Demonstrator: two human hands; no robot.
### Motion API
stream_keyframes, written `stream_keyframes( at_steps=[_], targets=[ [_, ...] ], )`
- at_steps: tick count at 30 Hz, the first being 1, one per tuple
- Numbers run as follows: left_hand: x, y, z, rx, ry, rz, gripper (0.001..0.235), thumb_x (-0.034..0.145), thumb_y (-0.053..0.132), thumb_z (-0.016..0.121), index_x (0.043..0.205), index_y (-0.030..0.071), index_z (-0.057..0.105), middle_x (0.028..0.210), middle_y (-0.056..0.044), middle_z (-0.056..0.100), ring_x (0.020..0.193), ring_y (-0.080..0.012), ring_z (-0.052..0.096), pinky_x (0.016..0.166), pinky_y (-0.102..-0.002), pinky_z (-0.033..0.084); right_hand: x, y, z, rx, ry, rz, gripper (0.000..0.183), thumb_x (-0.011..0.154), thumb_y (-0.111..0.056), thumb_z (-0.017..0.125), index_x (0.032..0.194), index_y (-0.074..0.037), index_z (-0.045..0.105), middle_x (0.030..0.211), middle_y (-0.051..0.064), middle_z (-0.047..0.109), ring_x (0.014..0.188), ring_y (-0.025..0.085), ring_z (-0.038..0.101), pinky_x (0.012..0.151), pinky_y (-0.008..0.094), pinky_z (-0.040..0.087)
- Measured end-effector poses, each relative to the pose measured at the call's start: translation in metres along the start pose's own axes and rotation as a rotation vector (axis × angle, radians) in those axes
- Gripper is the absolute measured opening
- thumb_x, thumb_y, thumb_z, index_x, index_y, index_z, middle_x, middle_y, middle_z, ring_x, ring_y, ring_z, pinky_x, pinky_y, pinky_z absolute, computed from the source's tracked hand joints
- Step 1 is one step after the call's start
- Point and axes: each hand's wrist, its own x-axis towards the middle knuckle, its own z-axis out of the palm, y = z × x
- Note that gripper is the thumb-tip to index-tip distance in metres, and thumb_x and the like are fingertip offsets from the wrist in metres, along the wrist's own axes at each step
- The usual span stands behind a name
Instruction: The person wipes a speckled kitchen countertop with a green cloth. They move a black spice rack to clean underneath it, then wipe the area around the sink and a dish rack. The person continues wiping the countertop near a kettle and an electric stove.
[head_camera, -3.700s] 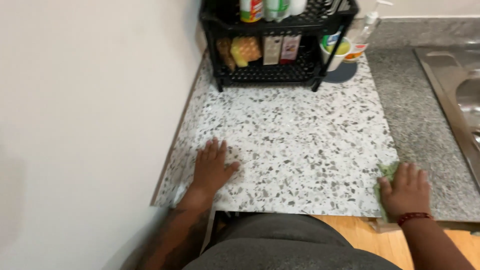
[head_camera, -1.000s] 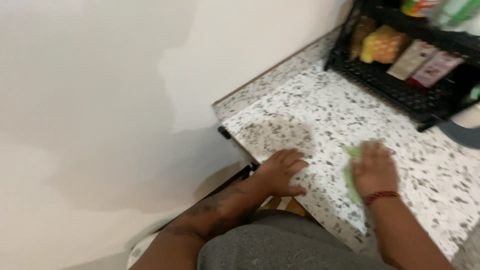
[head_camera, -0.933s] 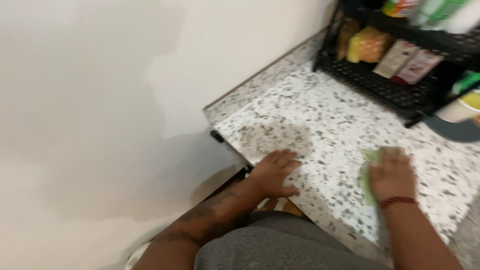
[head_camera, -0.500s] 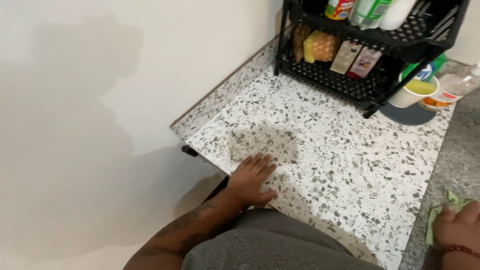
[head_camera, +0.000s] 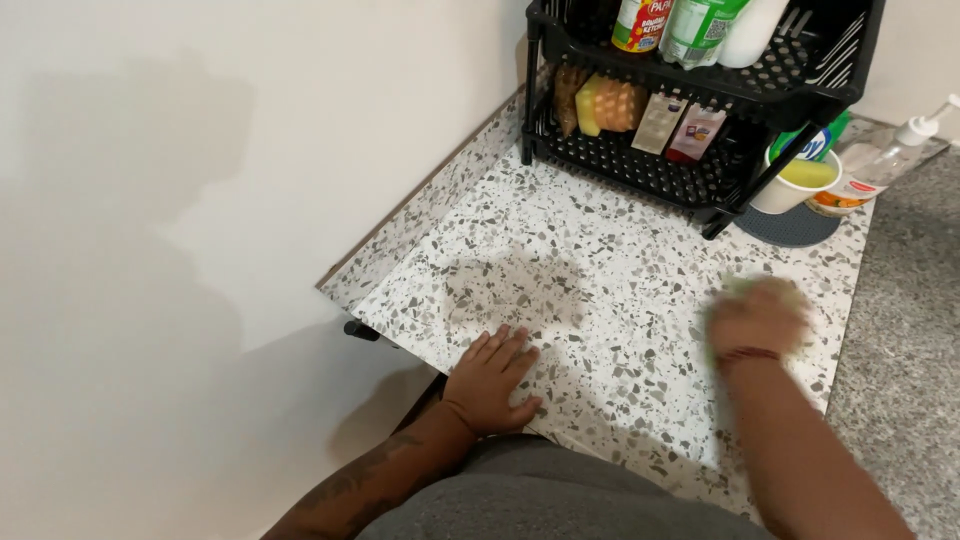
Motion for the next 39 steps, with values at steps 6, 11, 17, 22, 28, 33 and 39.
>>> stream_keyframes(
  at_steps=[6, 11, 17, 22, 28, 33, 39],
  targets=[
    [-0.001, -0.007, 0.020, 0.062, 0.467, 0.124, 0.067, 0.088, 0.060, 0.066, 0.139, 0.017, 0.063, 0.143, -0.013, 0.060, 0.136, -0.0395, 0.053, 0.117, -0.054, 0.034, -0.056, -0.084, 0.050, -0.091, 0.032, -0.568, 0.069, 0.107, -0.046, 0.030, 0.164, -0.008, 0.020, 0.164, 0.020, 0.030, 0.140, 0.036, 0.034, 0.104, 0.042, 0.034],
    [-0.003, -0.005, 0.013, 0.005, 0.361, 0.067, 0.077, 0.089, 0.054, 0.068, 0.152, 0.015, 0.046, 0.154, -0.013, 0.047, 0.141, -0.0368, 0.048, 0.121, -0.052, 0.030, -0.132, -0.058, 0.038, -0.040, -0.087, -1.127, 0.077, 0.106, -0.053, 0.031, 0.167, -0.014, 0.005, 0.173, 0.018, 0.004, 0.157, 0.042, -0.001, 0.128, 0.050, 0.006],
    [0.005, 0.004, -0.005, -0.242, 0.254, -0.104, 0.079, 0.098, 0.057, 0.056, 0.158, 0.012, 0.032, 0.163, -0.016, 0.034, 0.148, -0.0361, 0.039, 0.124, -0.054, 0.021, -0.116, 0.019, 0.005, 1.056, -0.458, -0.936, 0.078, 0.097, -0.050, 0.052, 0.159, -0.005, 0.036, 0.164, 0.024, 0.033, 0.152, 0.043, 0.028, 0.124, 0.058, 0.022],
    [0.039, 0.079, -0.098, -0.397, -0.108, -0.130, 0.074, 0.092, 0.043, 0.053, 0.153, 0.004, 0.037, 0.167, -0.022, 0.025, 0.151, -0.0411, 0.024, 0.119, -0.062, 0.023, -0.127, 0.102, -0.033, 1.122, -0.363, -0.296, 0.063, 0.091, -0.028, 0.057, 0.151, -0.012, 0.045, 0.162, 0.010, 0.041, 0.140, 0.037, 0.047, 0.105, 0.062, 0.053],
    [0.075, 0.076, -0.006, -0.116, -0.302, 0.190, 0.105, 0.092, 0.075, 0.029, 0.162, -0.002, 0.013, 0.169, -0.027, 0.001, 0.156, -0.0440, -0.002, 0.123, -0.060, -0.005, -0.046, 0.237, 0.229, 0.255, 0.403, -0.237, 0.076, 0.090, -0.059, 0.055, 0.148, -0.010, 0.063, 0.164, 0.010, 0.057, 0.155, 0.029, 0.049, 0.119, 0.057, 0.033],
    [0.109, 0.121, -0.034, -0.075, -0.317, 0.296, 0.103, 0.092, 0.076, 0.025, 0.160, -0.001, 0.016, 0.166, -0.031, 0.011, 0.154, -0.0454, 0.005, 0.121, -0.061, -0.009, -0.072, 0.225, 0.199, 0.412, 0.487, -0.314, 0.074, 0.089, -0.050, 0.061, 0.150, -0.007, 0.063, 0.162, 0.015, 0.059, 0.154, 0.034, 0.049, 0.125, 0.068, 0.027],
    [0.141, 0.191, -0.019, 0.076, -0.544, 0.574, 0.093, 0.091, 0.070, 0.034, 0.159, 0.009, 0.018, 0.171, -0.016, 0.011, 0.156, -0.0364, 0.006, 0.126, -0.058, -0.006, -0.068, 0.221, 0.183, 0.401, 0.206, -0.257, 0.084, 0.091, -0.064, 0.043, 0.155, -0.011, 0.046, 0.169, 0.015, 0.037, 0.156, 0.035, 0.032, 0.123, 0.055, 0.020]
  ],
)
